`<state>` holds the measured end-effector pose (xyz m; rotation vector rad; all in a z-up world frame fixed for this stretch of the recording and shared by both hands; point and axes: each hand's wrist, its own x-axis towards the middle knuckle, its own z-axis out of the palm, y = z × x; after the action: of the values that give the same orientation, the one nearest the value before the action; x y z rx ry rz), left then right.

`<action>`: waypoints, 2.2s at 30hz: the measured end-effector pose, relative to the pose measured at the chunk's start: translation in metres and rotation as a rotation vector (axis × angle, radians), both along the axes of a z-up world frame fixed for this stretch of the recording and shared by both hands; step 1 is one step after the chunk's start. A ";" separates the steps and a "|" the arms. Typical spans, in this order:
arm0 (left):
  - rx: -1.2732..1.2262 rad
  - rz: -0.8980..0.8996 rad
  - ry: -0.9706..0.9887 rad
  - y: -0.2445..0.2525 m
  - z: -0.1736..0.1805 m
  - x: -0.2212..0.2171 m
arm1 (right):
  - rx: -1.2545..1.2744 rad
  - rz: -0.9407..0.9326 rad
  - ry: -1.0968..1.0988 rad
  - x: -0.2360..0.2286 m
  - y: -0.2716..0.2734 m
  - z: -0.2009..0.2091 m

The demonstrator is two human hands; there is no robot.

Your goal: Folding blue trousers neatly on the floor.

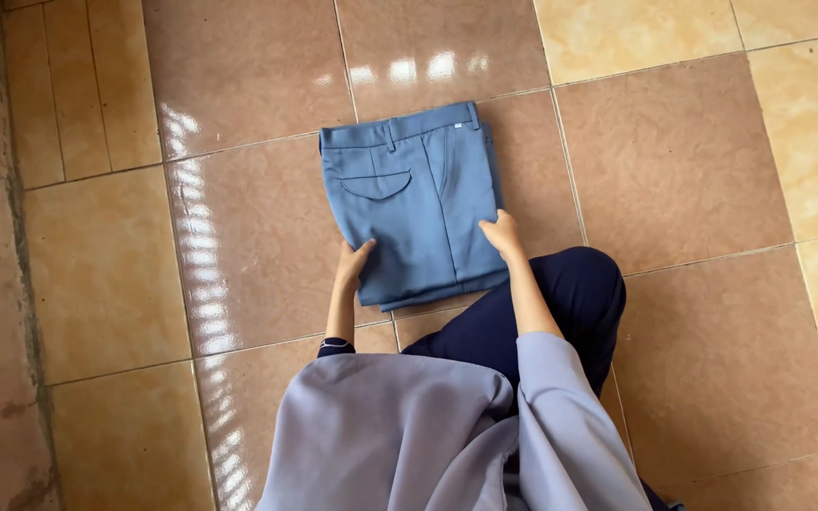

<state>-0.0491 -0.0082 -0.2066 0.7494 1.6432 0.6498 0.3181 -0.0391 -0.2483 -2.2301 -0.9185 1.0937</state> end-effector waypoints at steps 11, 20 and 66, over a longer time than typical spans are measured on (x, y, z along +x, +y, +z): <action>0.316 0.146 -0.026 -0.003 0.070 0.029 | 0.270 -0.254 0.110 -0.030 -0.025 0.122; 0.229 0.195 0.020 -0.030 -0.003 0.037 | -0.209 0.001 -0.206 0.004 -0.019 0.021; 0.396 -0.859 0.971 -0.011 0.033 0.130 | -0.001 0.548 -0.412 -0.048 -0.028 0.102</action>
<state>0.0809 -0.0192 -0.1738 2.1362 1.7660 -0.0765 0.2704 -0.0670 -0.1463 -2.3081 -1.7784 0.8447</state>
